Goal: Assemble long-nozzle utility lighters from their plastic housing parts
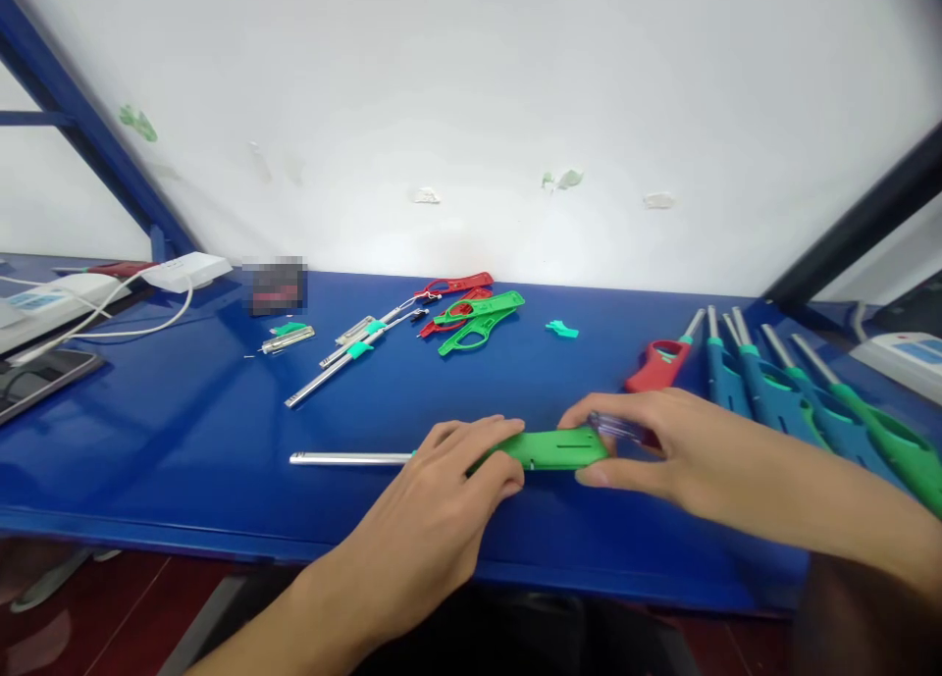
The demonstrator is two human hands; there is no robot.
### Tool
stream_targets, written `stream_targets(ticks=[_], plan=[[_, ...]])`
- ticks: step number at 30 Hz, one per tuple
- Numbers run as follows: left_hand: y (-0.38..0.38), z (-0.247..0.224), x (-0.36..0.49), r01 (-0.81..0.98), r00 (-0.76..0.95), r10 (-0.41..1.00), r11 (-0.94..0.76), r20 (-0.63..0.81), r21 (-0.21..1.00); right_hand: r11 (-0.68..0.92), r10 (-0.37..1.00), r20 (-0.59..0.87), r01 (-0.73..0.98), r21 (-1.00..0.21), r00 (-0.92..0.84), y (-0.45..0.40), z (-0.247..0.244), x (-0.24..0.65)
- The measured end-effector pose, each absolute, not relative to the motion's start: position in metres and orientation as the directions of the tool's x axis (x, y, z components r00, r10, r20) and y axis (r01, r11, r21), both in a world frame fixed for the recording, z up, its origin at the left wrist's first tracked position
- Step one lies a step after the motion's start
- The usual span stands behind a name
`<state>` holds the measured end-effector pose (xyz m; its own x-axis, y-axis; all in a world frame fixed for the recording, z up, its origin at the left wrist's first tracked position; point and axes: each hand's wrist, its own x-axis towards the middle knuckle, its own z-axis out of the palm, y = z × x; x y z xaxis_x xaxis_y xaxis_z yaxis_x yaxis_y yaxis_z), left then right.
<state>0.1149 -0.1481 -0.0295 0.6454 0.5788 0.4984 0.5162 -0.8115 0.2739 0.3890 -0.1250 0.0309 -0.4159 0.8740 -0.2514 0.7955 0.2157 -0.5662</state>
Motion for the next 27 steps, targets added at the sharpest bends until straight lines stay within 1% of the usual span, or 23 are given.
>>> stream_targets(ticks=[4,7,9,12,14,17,22,27], plan=[[-0.147,-0.028,0.115,0.489,0.531,0.547,-0.822,0.648,0.293,0.247,0.910,-0.147,0.792,-0.558,-0.387,-0.129,0.034,0.390],[-0.146,-0.026,0.112,0.444,0.433,0.514,-0.837,0.741,0.321,0.284,0.918,-0.051,0.741,-0.609,-0.394,-0.130,0.038,0.388],[-0.145,-0.023,0.109,0.437,0.382,0.532,-0.825,0.756,0.359,0.329,0.912,0.024,0.693,-0.642,-0.410,-0.129,0.039,0.384],[-0.142,-0.019,0.106,0.479,0.340,0.575,-0.787,0.744,0.389,0.387,0.909,0.143,0.665,-0.638,-0.391,-0.129,0.041,0.376],[-0.140,-0.016,0.105,0.531,0.319,0.573,-0.768,0.755,0.358,0.420,0.902,0.213,0.646,-0.637,-0.375,-0.130,0.042,0.369],[-0.140,-0.011,0.103,0.611,0.284,0.569,-0.728,0.772,0.311,0.471,0.878,0.278,0.601,-0.645,-0.389,-0.131,0.044,0.359],[-0.141,-0.002,0.096,0.702,0.229,0.559,-0.661,0.797,0.263,0.524,0.848,0.334,0.560,-0.641,-0.411,-0.132,0.045,0.339],[-0.138,0.001,0.088,0.748,0.188,0.524,-0.624,0.831,0.225,0.539,0.842,0.385,0.564,-0.626,-0.377,-0.133,0.042,0.321]])
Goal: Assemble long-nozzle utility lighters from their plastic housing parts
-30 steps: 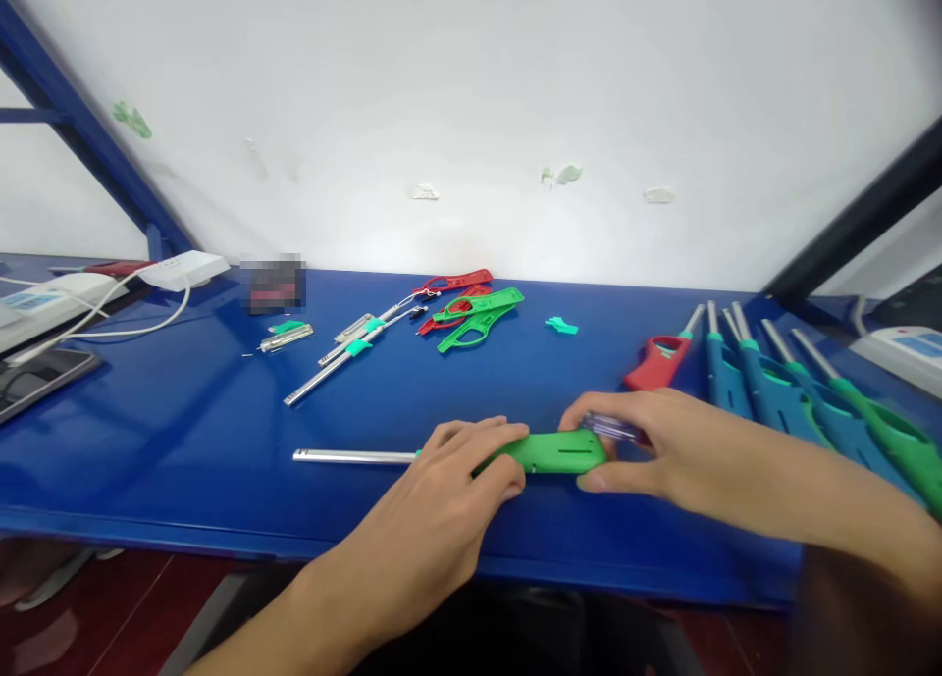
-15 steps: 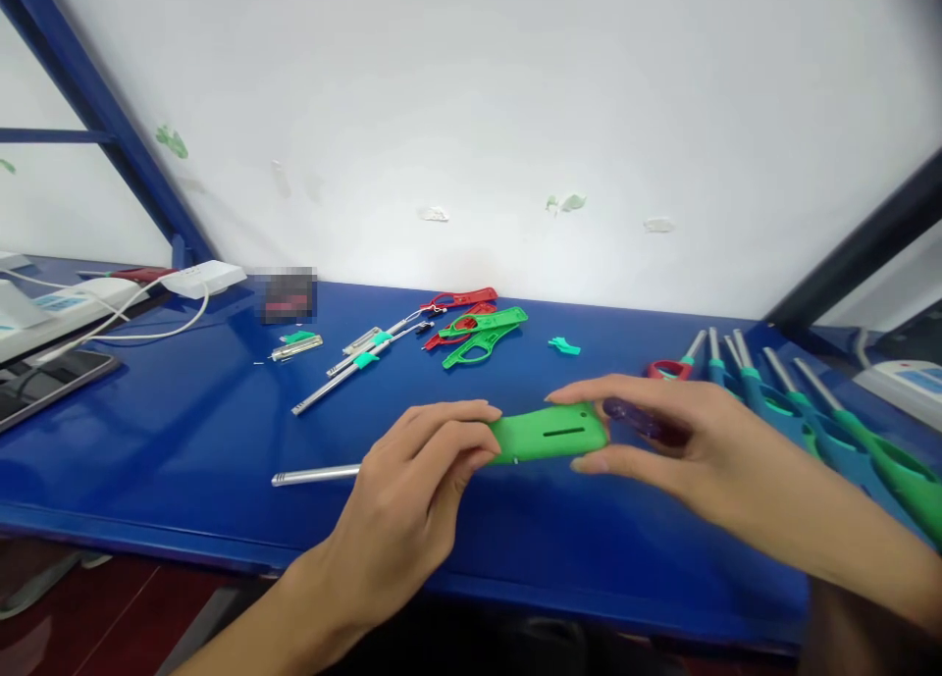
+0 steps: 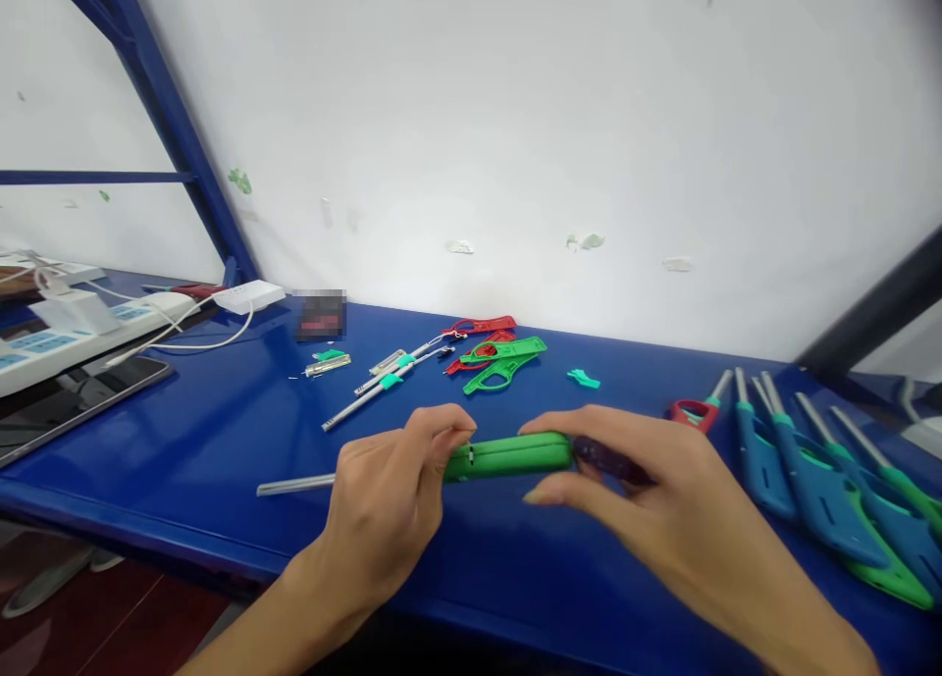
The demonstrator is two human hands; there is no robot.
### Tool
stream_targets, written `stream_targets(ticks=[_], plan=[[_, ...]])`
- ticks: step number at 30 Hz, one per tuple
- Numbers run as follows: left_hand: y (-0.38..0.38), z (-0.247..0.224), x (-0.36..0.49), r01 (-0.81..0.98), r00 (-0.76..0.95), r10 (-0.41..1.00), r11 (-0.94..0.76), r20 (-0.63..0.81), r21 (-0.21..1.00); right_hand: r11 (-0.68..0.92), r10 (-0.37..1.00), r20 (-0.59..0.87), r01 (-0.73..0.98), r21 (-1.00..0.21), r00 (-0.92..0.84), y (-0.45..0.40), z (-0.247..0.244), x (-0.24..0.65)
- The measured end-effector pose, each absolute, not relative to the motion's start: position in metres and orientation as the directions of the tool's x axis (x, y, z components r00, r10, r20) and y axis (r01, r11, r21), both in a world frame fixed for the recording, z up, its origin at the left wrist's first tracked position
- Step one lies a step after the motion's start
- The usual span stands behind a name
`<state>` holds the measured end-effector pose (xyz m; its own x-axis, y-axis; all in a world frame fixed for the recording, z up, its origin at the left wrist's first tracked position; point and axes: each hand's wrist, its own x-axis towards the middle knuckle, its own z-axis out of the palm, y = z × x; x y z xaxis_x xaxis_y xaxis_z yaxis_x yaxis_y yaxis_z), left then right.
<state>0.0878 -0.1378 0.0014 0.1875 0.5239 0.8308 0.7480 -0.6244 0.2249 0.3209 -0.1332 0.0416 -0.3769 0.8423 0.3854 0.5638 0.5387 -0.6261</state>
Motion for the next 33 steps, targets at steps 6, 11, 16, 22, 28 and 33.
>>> stream_targets(ticks=[6,11,16,22,28,33], plan=[[-0.137,0.005,0.083,0.759,0.140,0.505,-0.607,0.851,0.235,0.616,0.778,0.528,0.576,-0.538,-0.339,-0.137,0.039,0.309],[-0.141,0.006,0.082,0.764,0.131,0.495,-0.603,0.859,0.231,0.615,0.788,0.516,0.474,-0.630,-0.337,-0.140,0.038,0.303],[-0.143,0.005,0.082,0.774,0.143,0.477,-0.600,0.867,0.202,0.665,0.743,0.572,0.484,-0.568,-0.348,-0.141,0.038,0.300],[-0.142,0.006,0.081,0.773,0.152,0.470,-0.604,0.870,0.192,0.717,0.688,0.631,0.473,-0.512,-0.359,-0.140,0.034,0.300],[-0.139,0.005,0.087,0.755,0.147,0.552,-0.599,0.821,0.268,0.760,0.644,0.650,0.437,-0.481,-0.404,-0.132,0.030,0.309],[-0.140,-0.004,0.097,0.766,0.196,0.641,-0.572,0.742,0.292,0.756,0.650,0.573,0.509,-0.413,-0.500,-0.125,0.013,0.332]])
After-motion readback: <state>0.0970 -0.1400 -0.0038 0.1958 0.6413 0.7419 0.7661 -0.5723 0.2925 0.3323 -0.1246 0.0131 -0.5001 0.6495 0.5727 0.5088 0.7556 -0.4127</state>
